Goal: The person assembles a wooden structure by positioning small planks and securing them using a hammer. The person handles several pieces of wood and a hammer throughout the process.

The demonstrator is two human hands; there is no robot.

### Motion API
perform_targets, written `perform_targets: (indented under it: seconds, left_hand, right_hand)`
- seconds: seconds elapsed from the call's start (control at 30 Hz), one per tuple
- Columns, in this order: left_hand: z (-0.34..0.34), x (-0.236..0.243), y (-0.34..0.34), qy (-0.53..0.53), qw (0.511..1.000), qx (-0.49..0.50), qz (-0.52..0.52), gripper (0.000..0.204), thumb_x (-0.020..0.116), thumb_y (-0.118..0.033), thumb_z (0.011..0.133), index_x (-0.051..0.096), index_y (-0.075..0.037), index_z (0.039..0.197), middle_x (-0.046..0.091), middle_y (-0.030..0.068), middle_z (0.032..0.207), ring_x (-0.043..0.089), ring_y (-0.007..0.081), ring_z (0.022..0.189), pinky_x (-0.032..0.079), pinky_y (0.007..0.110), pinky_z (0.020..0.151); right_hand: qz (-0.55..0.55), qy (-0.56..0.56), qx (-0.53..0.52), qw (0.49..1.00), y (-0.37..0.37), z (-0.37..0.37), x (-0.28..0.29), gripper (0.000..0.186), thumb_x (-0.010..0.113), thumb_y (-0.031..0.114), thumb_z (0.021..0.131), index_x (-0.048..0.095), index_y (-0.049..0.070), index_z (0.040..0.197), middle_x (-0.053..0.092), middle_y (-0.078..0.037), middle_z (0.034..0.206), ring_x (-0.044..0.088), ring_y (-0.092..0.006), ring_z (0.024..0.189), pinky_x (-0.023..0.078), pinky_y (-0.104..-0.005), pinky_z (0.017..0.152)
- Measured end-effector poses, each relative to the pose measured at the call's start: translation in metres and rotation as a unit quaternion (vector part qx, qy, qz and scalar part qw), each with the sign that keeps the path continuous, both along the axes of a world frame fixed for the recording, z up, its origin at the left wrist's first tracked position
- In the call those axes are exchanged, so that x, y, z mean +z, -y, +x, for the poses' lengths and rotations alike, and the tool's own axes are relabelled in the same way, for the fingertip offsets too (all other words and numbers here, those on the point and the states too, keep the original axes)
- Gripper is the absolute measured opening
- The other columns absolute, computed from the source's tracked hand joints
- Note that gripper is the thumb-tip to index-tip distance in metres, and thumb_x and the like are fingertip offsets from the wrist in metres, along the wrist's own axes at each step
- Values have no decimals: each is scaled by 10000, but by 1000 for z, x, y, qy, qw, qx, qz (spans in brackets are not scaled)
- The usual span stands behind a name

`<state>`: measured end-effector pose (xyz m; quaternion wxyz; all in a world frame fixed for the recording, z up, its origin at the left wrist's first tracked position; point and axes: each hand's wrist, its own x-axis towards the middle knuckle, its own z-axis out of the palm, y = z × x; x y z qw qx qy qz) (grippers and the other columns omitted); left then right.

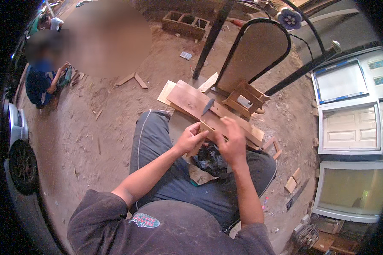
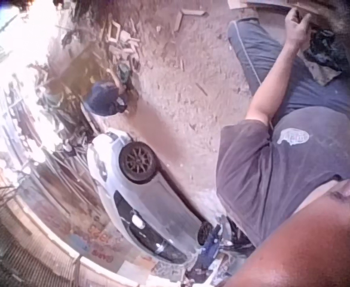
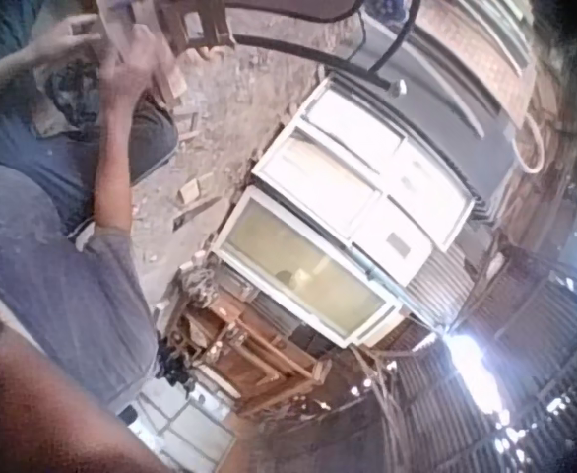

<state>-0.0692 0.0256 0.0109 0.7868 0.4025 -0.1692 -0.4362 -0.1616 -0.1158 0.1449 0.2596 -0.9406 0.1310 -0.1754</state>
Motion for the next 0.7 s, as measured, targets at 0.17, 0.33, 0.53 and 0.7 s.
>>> perform_targets:
  seconds: [0.17,0.33,0.53,0.7]
  left_hand:
    - [-12,1,-2,51,997,-59,-7,272,576,-134,1055,562,-11,1297,654,16,1135,625,84,990,532,275,831]
    - [-16,11,-7,92,994,-53,11,235,567,-96,1043,592,-2,1257,640,-5,1102,580,47,975,493,249,821]
    - [-18,22,-13,219,975,-12,45,185,656,-48,980,639,7,1155,661,-16,945,531,43,844,470,252,713]
    - [-14,24,-18,321,943,-34,86,209,684,-65,948,626,4,1137,664,37,909,539,69,836,490,293,728]
  right_hand:
    - [93,-81,54,991,-19,-1,-3,364,752,209,903,655,-8,1179,697,-233,1120,700,-389,1010,552,-443,870]
    - [187,-82,19,979,-17,-7,-10,311,776,185,887,670,-22,1094,727,-207,994,733,-344,908,570,-407,788]
    - [209,-97,25,973,-12,-13,-11,273,792,169,874,684,-9,1051,732,-180,957,733,-274,874,571,-372,734]
    - [175,-89,37,980,-11,-17,-14,278,805,164,867,682,-7,1050,728,-161,926,728,-257,838,572,-360,737]
